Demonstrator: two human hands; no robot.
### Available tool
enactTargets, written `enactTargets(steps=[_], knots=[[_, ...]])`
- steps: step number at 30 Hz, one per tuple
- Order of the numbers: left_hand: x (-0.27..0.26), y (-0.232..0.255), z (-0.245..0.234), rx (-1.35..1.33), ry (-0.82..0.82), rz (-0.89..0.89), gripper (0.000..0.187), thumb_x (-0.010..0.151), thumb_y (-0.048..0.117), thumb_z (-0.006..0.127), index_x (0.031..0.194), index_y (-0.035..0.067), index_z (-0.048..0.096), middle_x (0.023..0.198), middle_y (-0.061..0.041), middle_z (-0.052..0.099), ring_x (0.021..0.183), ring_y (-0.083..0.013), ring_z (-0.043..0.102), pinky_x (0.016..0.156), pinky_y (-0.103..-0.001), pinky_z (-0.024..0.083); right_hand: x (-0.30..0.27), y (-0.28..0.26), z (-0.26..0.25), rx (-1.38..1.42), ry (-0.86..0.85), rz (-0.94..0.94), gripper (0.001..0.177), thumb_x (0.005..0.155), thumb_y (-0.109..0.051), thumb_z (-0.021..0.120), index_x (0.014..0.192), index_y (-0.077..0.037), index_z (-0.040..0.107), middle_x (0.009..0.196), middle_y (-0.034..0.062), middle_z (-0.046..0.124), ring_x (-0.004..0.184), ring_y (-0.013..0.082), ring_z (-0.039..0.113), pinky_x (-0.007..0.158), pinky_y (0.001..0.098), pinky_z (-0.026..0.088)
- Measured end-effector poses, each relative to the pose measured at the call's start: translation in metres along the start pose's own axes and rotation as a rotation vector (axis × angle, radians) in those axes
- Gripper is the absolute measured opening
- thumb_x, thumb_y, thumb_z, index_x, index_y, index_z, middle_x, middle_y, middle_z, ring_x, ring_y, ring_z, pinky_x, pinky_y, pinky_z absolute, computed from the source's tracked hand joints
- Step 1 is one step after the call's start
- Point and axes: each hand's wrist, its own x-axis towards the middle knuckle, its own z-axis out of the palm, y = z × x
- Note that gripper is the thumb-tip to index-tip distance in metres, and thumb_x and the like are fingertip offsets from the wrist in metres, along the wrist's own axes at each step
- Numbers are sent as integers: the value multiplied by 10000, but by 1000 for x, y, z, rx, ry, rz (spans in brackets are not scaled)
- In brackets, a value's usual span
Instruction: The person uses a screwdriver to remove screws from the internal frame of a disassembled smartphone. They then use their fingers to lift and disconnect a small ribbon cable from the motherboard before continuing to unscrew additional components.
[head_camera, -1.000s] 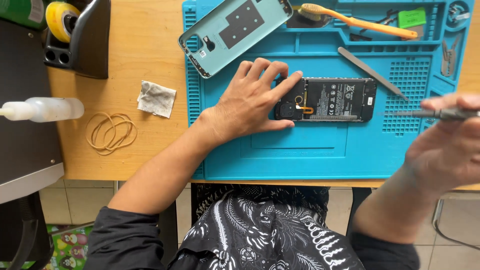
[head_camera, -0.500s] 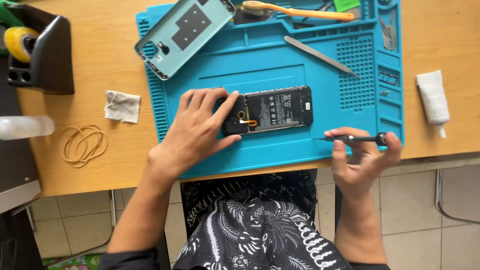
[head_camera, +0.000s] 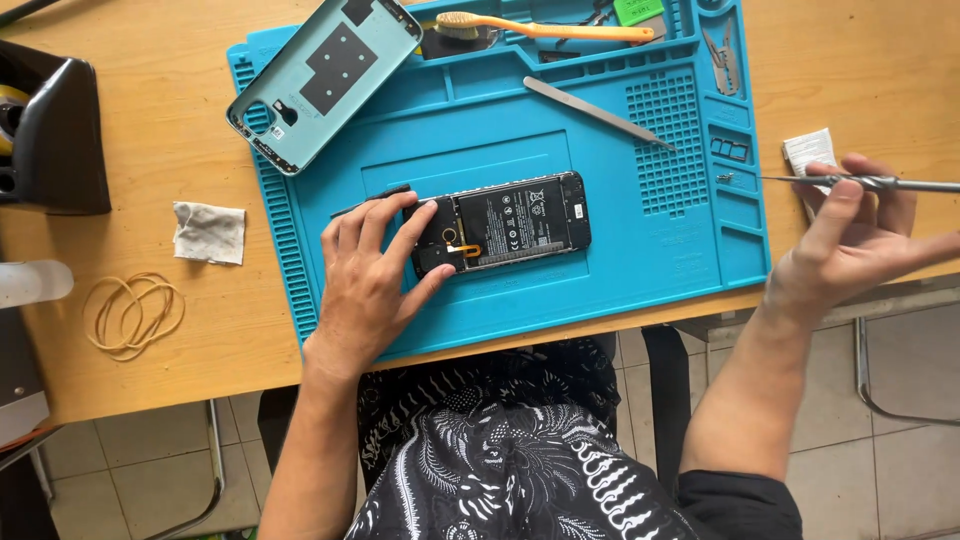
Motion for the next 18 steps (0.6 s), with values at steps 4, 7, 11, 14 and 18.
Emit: enactTargets(steps=[4,7,11,14,18], knots=[[0,0,0,-4,1,-7,610,957,453,741,1448,135,569,1423,-98,535,1265,-310,509,1069,-495,375,5,-30,31,-66,-117,5,886,1378,191,622,1684,-483,136,1433,498,654,1130,592,767,1044,682,728],[0,0,0,-11,0,-11,613,956,449,745,1450,134,565,1424,-101,534,1266,-308,507,1064,-495,378,6,-37,40,-97,-158,-13,893,1370,224,594,1693,-485,159,1391,504,637,1100,598,748,1036,689,717],[0,0,0,-11,-4,-10,608,960,453,735,1449,133,567,1428,-96,533,1271,-304,507,1068,-492,372,8,-43,44,-103,-171,-25,876,1360,224,584,1691,-475,173,1375,502,618,1091,597,735,1030,695,714],[0,0,0,-18,-5,-12,616,955,449,742,1452,133,563,1427,-99,533,1269,-304,507,1065,-493,375,7,-44,46,-105,-156,16,854,1355,208,601,1692,-458,186,1365,470,647,1088,568,752,1025,661,715],[0,0,0,-24,-3,-15,615,951,445,749,1449,132,566,1432,-100,534,1275,-305,505,1069,-491,372,10,-50,51,-93,-180,3,825,1341,219,572,1689,-437,211,1323,485,626,1074,573,722,1011,669,688]])
